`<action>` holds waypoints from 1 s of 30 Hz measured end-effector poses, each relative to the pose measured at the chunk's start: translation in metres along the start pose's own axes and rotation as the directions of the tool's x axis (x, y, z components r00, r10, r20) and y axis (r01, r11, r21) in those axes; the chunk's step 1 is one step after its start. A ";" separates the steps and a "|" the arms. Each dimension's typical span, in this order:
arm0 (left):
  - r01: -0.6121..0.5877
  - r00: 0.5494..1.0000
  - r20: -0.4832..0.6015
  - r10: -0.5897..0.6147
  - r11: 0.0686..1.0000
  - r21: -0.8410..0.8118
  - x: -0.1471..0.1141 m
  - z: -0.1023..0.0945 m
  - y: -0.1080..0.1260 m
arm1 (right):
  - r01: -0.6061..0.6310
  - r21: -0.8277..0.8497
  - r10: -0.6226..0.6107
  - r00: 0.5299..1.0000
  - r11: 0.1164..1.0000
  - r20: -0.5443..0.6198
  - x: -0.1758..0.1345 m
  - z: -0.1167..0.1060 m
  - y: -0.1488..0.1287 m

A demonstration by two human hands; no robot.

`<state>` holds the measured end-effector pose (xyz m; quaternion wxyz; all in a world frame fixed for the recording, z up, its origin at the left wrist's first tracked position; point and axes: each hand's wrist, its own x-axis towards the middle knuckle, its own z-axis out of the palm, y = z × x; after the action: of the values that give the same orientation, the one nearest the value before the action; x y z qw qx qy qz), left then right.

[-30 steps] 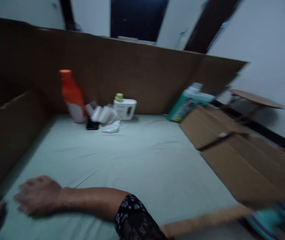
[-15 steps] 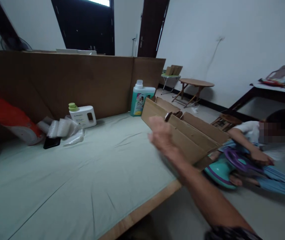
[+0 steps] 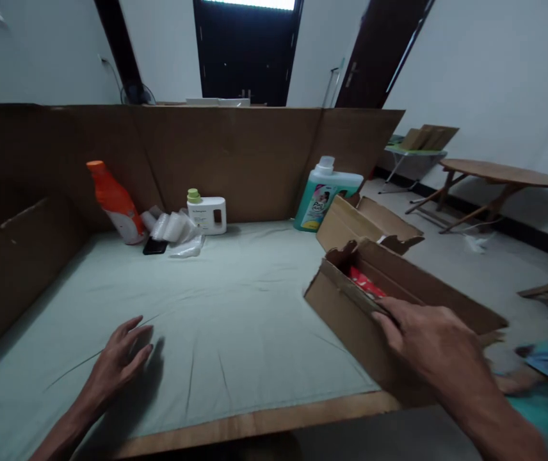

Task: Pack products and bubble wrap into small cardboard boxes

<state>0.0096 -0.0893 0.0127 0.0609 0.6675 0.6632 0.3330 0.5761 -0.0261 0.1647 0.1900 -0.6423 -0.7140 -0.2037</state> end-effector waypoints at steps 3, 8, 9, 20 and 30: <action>0.011 0.999 0.038 -0.008 0.997 -0.074 -0.004 -0.004 0.018 | 0.328 0.031 -0.326 0.943 0.944 -0.062 0.008 -0.009 -0.065; 0.042 0.998 0.046 -0.034 0.982 -0.184 0.000 -0.006 0.041 | 0.607 0.206 -0.581 0.794 0.767 -0.178 0.037 -0.024 -0.175; 0.055 0.998 0.052 -0.045 0.977 -0.205 0.001 -0.006 0.044 | 0.644 0.268 -0.615 0.764 0.716 -0.194 0.042 -0.027 -0.191; 0.208 0.973 0.175 -0.150 0.901 -0.382 -0.002 0.009 0.031 | 0.005 0.591 -0.013 1.000 0.807 0.009 0.017 0.026 -0.172; 0.064 0.997 0.056 -0.049 0.948 -0.311 0.005 0.049 0.046 | -0.365 0.536 -0.025 0.809 0.761 0.587 -0.026 0.105 -0.195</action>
<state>0.0736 -0.0720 0.0006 0.1911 0.6379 0.6193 0.4160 0.3836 -0.0101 0.0532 0.1923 -0.6373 -0.6986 0.2622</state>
